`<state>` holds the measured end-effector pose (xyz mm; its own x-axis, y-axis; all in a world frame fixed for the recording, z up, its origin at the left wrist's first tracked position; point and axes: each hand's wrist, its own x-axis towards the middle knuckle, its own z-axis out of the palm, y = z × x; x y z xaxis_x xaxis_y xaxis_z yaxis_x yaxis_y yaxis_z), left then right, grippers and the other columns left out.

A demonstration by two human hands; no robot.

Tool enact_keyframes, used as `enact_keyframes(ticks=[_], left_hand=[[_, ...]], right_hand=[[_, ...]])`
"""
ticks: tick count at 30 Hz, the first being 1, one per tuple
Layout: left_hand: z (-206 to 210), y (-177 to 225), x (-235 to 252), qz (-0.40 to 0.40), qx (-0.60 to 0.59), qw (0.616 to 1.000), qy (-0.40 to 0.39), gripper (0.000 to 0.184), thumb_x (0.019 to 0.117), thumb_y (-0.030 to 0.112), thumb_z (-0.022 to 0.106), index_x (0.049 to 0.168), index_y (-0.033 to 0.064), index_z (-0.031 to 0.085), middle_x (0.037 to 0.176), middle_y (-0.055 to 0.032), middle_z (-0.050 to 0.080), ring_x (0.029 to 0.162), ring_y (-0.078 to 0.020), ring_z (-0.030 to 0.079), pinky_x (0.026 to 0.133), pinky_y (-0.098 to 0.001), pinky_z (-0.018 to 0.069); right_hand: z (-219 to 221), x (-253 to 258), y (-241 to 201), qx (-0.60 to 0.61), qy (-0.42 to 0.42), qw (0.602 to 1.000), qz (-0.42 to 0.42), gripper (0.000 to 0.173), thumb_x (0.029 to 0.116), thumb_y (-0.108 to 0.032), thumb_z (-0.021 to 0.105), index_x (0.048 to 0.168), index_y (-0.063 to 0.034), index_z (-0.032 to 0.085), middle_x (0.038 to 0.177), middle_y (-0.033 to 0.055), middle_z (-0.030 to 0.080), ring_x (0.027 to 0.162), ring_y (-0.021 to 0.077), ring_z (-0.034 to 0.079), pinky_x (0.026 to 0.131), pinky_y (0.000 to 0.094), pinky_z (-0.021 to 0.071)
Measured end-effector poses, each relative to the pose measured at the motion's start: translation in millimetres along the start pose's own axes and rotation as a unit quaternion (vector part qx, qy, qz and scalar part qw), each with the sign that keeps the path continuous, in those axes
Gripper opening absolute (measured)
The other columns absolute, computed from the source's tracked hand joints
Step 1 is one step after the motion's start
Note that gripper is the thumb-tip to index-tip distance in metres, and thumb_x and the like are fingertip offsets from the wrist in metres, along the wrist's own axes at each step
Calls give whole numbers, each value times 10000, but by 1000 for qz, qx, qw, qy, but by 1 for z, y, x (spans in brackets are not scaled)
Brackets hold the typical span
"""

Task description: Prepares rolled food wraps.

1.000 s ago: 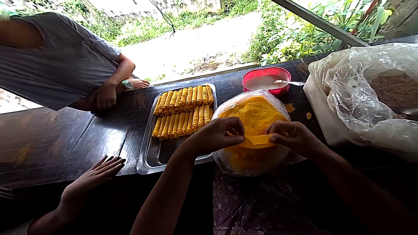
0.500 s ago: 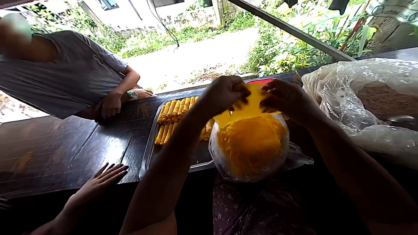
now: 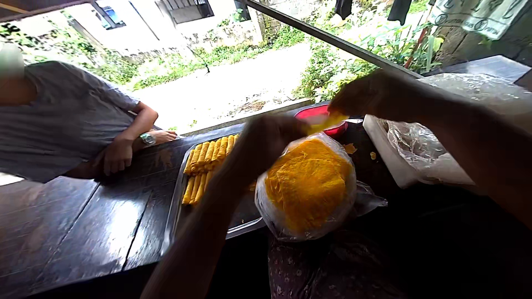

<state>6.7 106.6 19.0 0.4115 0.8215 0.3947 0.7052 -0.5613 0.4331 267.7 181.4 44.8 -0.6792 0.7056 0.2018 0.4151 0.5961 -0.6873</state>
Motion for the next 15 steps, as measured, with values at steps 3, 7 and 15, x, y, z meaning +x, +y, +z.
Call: enact_keyframes(ticks=[3, 7, 15], left_hand=[[83, -9, -66, 110, 126, 986, 11, 196, 963, 87, 592, 1022, 101, 778, 996, -74, 773, 926, -257, 755, 791, -453, 612], [133, -17, -114, 99, 154, 982, 45, 358, 973, 50, 486, 1205, 140, 743, 1263, -59, 728, 1251, -266, 647, 1072, -418, 487], [140, 4, -105, 37, 115, 992, 22, 354, 975, -18, 465, 1188, 26, 745, 1238, -182, 723, 1242, -395, 635, 1095, -522, 430]], right_hand=[[-27, -53, 20, -140, -1, 990, 0, 236, 1009, -38, 561, 1159, -83, 737, 1113, 33, 748, 1011, 69, 697, 931, 268, 552], [-78, -132, 36, -309, 55, 911, 267, 169, 1022, -79, 609, 1102, -65, 757, 953, 148, 737, 878, 326, 704, 815, 570, 537], [-64, -223, 99, -360, 12, 757, 545, 219, 998, -207, 672, 1014, 0, 740, 997, 256, 704, 993, 476, 670, 818, 678, 504]])
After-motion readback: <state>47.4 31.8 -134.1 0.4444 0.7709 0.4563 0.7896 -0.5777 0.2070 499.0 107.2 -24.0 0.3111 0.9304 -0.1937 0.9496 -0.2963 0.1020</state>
